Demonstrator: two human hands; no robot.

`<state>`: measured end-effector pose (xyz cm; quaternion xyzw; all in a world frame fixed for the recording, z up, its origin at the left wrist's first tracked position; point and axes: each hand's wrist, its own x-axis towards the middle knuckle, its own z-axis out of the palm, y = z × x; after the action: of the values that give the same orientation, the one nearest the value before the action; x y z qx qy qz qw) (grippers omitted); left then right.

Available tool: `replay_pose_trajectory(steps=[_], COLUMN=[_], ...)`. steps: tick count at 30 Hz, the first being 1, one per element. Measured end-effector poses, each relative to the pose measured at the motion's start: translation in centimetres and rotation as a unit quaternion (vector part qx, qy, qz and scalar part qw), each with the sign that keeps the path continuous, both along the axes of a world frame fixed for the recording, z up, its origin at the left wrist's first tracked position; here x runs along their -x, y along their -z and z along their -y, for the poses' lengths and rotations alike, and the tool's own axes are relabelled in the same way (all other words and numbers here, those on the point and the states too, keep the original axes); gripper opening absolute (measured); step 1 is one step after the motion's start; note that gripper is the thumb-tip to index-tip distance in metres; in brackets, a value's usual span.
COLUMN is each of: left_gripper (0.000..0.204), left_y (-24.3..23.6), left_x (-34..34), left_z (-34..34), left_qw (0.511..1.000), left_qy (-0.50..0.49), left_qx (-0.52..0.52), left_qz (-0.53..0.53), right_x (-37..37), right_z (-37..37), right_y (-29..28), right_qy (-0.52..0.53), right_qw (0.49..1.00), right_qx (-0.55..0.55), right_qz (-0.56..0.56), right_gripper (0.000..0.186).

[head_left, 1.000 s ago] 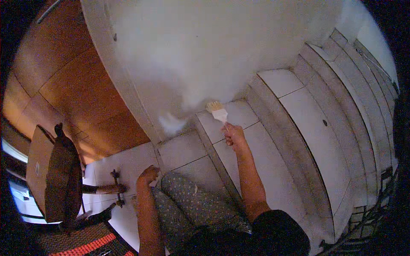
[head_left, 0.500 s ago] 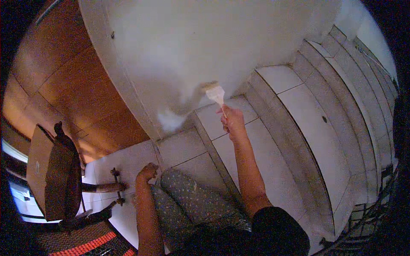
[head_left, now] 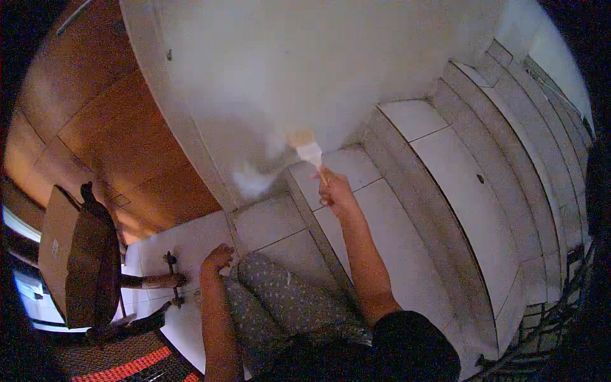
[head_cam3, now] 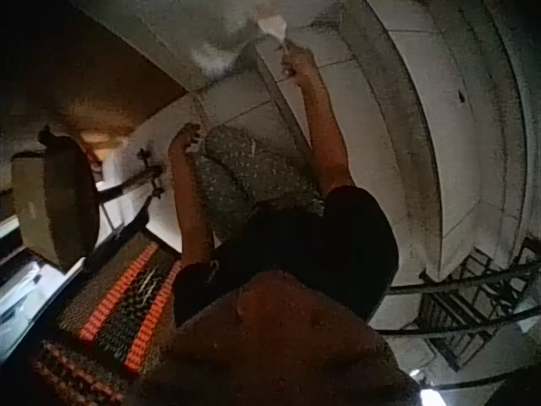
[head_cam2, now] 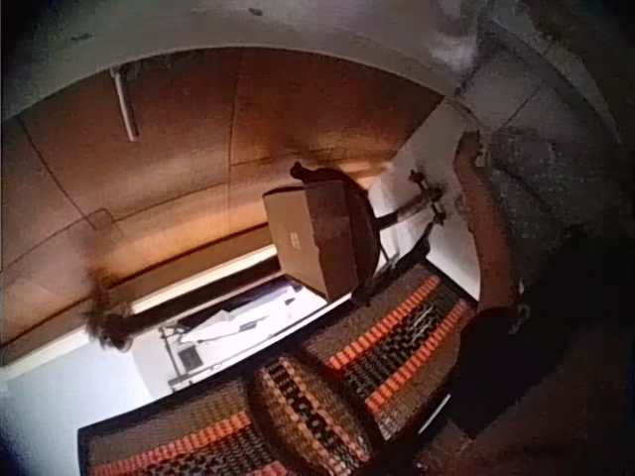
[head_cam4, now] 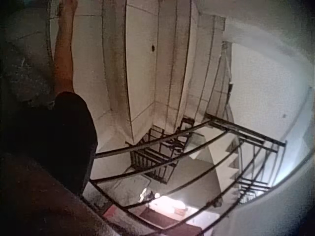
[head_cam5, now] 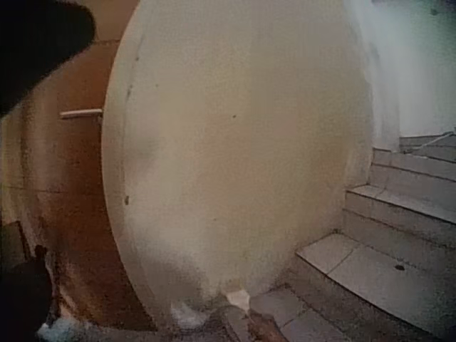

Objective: The person applies paint to a wall near stairs using a paintbrush, dipping the brush into a paint tray to load it with paint.

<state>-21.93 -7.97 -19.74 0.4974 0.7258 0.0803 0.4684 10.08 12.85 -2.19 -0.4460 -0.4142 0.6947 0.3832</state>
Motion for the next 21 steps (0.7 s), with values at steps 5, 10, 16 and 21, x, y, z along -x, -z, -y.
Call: replay_pose_trajectory(steps=[5, 10, 16, 21], left_gripper=[0.04, 0.038, 0.033, 0.034], left_y=[-1.6, -3.0, -7.4, -1.2], left_x=[-2.3, -2.2, -5.6, -1.2], left_z=[-1.1, -1.0, -1.1, 0.8], left_qw=[0.977, 0.989, 0.984, 0.988], left_qy=[-0.185, -0.121, -0.157, -0.121], left_qx=[0.044, 0.033, 0.003, -0.045], left_qz=[0.099, 0.084, 0.081, 0.09], right_x=[-0.8, -0.3, -2.1, -1.2], right_z=[1.0, 0.3, -0.8, -0.5], right_y=[2.2, 0.0, -8.6, -11.0], right_qy=[0.0, 0.045, 0.098, 0.08], right_qw=[0.998, 0.997, 0.986, 0.981], right_qx=[0.01, -0.013, -0.125, -0.172], right_qz=[0.067, 0.063, -0.044, -0.052], right_gripper=[0.034, 0.032, 0.037, 0.037])
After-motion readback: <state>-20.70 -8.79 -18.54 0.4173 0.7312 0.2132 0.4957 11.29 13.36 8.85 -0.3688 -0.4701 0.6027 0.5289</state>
